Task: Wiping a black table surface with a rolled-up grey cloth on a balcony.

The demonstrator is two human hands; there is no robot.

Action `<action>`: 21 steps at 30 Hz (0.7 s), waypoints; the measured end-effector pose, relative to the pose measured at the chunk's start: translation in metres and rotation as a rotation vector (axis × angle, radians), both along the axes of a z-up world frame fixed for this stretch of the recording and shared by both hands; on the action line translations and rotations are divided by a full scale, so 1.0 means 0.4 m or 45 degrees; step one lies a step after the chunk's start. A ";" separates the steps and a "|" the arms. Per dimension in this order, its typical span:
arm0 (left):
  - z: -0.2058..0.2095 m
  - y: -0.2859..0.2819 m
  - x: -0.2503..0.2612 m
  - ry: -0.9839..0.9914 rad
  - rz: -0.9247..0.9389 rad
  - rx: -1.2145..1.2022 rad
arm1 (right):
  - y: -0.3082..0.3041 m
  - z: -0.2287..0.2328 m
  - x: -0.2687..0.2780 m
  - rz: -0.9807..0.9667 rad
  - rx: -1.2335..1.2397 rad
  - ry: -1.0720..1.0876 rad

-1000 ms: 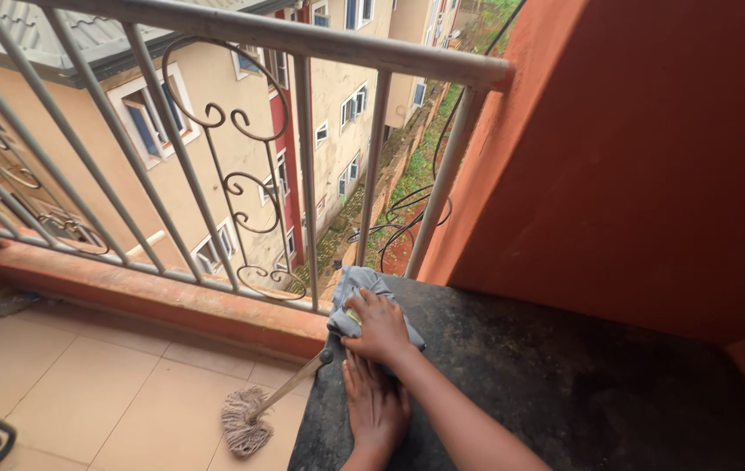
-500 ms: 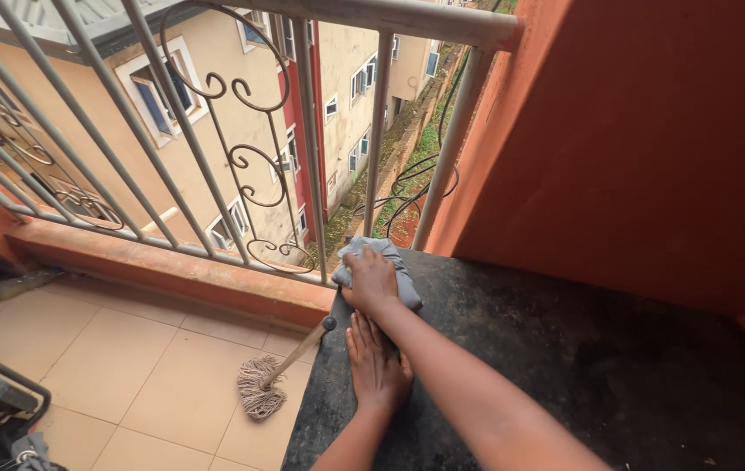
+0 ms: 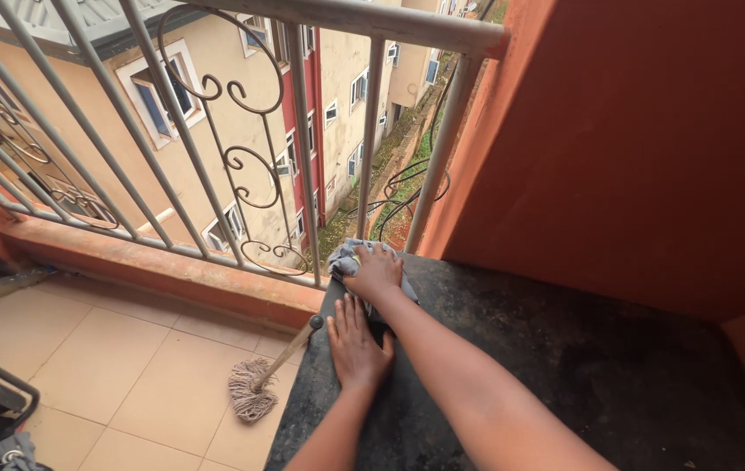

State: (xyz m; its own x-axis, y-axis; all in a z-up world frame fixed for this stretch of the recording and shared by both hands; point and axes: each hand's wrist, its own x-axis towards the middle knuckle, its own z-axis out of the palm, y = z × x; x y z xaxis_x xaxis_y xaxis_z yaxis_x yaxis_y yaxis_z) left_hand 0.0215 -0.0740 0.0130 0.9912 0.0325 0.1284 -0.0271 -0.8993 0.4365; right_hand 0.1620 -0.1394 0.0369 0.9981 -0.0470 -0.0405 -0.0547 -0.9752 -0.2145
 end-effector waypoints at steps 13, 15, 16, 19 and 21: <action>-0.034 -0.008 0.055 -0.055 -0.031 0.135 | -0.176 -0.006 0.006 -0.446 -0.057 0.139; -0.035 -0.011 0.055 -0.053 -0.035 0.167 | -0.148 -0.003 0.011 -0.462 -0.138 0.151; -0.039 -0.010 0.056 -0.048 -0.036 0.169 | -0.135 0.006 0.008 -0.462 -0.138 0.156; -0.040 -0.013 0.061 -0.044 -0.038 0.206 | -0.099 0.018 0.009 -0.096 0.052 0.189; -0.033 -0.012 0.061 0.072 -0.063 0.263 | -0.071 0.002 0.011 0.448 0.054 -0.028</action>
